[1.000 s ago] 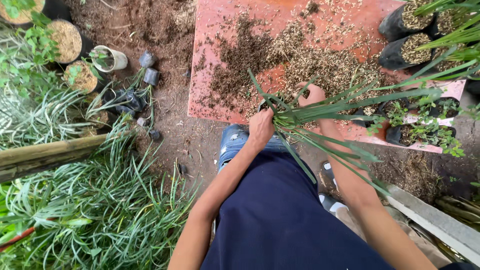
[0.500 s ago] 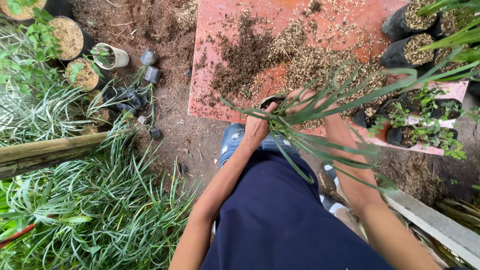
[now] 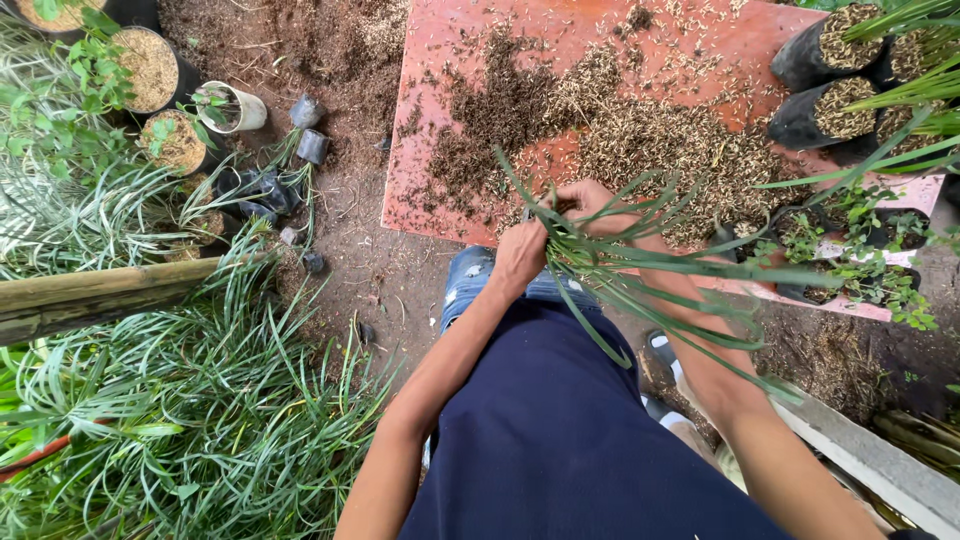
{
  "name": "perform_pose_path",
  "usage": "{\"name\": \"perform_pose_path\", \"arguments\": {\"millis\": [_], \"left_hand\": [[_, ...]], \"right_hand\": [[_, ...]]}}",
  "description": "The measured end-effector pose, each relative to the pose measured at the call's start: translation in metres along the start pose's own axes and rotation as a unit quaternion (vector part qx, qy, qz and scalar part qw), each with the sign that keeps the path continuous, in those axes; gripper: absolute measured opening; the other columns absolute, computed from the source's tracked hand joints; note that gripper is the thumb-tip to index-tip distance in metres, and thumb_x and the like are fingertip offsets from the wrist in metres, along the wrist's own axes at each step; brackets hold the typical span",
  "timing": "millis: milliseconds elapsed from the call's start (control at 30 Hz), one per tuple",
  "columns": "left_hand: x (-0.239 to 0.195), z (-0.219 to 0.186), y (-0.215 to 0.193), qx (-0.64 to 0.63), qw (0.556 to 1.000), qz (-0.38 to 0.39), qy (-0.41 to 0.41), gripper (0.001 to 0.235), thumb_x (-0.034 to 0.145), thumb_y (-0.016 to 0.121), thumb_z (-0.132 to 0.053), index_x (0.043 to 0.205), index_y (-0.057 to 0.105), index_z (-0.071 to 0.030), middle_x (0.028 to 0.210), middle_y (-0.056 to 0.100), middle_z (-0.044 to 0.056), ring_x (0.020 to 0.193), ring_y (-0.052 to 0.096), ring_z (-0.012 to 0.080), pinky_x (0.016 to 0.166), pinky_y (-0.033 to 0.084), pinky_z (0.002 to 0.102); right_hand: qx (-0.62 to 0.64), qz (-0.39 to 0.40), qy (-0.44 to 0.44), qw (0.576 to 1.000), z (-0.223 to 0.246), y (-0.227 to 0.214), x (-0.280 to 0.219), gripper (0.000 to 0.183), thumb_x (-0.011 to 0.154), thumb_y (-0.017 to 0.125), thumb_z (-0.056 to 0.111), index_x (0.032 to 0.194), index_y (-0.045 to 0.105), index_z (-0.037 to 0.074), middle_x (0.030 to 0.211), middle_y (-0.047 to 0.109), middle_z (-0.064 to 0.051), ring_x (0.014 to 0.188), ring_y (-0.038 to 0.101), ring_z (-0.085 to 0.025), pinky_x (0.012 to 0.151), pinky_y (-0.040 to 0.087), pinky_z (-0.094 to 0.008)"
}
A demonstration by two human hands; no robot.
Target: The person holds a clump of long-leafed plants and places them into a black plastic nursery bag. They use their hands to scoop soil and wood chips from a nearby pile and fill the bag around the plant's roots, pressing the material down to secure the plant in place.
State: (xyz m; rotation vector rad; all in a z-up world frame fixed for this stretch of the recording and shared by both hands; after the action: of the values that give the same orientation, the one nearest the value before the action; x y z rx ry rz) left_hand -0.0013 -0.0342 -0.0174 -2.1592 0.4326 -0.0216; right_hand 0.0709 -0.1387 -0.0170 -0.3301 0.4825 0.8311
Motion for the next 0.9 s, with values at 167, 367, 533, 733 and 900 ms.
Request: {"name": "perform_pose_path", "arguments": {"millis": [167,367,533,733,900], "left_hand": [[0.001,-0.001,-0.003,0.009,0.999,0.025,-0.035,0.048,0.077,0.059,0.003,0.120,0.038,-0.004,0.075,0.070,0.021,0.069,0.074,0.0420,0.062,0.056,0.055],[0.000,-0.003,-0.008,-0.003,1.000,0.016,-0.012,0.051,0.080,0.059,0.002,0.126,0.037,0.003,0.075,0.070,0.028,0.072,0.073,0.0485,0.063,0.055,0.061],[0.007,-0.001,-0.005,-0.008,1.000,0.011,-0.014,0.053,0.078,0.059,-0.001,0.129,0.042,-0.001,0.072,0.070,0.021,0.071,0.074,0.0453,0.061,0.057,0.058],[0.009,-0.002,0.000,0.028,1.000,-0.005,-0.004,0.060,0.079,0.059,-0.001,0.137,0.042,-0.004,0.074,0.071,0.017,0.071,0.074,0.0434,0.062,0.058,0.055],[0.003,0.002,-0.003,-0.015,1.000,-0.014,-0.004,0.070,0.080,0.054,0.006,0.148,0.033,0.000,0.080,0.071,0.025,0.075,0.073,0.0486,0.062,0.055,0.062]], "right_hand": [[-0.121,-0.061,0.022,0.991,-0.007,0.004,-0.008,0.034,0.098,0.063,0.002,0.132,0.066,0.006,0.125,0.069,-0.021,0.110,0.068,-0.037,0.094,0.053,-0.047],[-0.433,-0.175,-0.033,0.883,-0.031,0.016,-0.018,0.013,0.094,0.066,0.014,0.103,0.071,0.008,0.102,0.066,-0.011,0.093,0.063,-0.028,0.068,0.059,-0.043],[-0.484,-0.230,0.010,0.844,-0.033,0.005,-0.026,0.018,0.095,0.067,0.028,0.108,0.062,0.016,0.108,0.049,-0.001,0.099,0.052,-0.022,0.072,0.057,-0.041],[-0.345,-0.335,0.107,0.870,-0.065,0.001,-0.017,0.058,0.101,0.060,0.044,0.152,0.038,0.028,0.153,0.037,-0.011,0.115,0.062,-0.053,0.094,0.047,-0.073],[0.157,-0.193,0.076,0.966,-0.078,0.010,-0.044,0.057,0.102,0.051,0.030,0.157,0.040,0.020,0.155,0.045,-0.007,0.130,0.053,-0.045,0.117,0.036,-0.057]]}}
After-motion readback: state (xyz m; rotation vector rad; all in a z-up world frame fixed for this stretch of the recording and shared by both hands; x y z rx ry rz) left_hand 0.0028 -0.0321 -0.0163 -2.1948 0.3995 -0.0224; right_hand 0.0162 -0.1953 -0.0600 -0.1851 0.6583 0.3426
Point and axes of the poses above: each hand's wrist, its own x-axis towards the middle knuckle, its own y-axis out of the palm, z = x × y, the point moved 6 cm from there along x, towards the middle knuckle
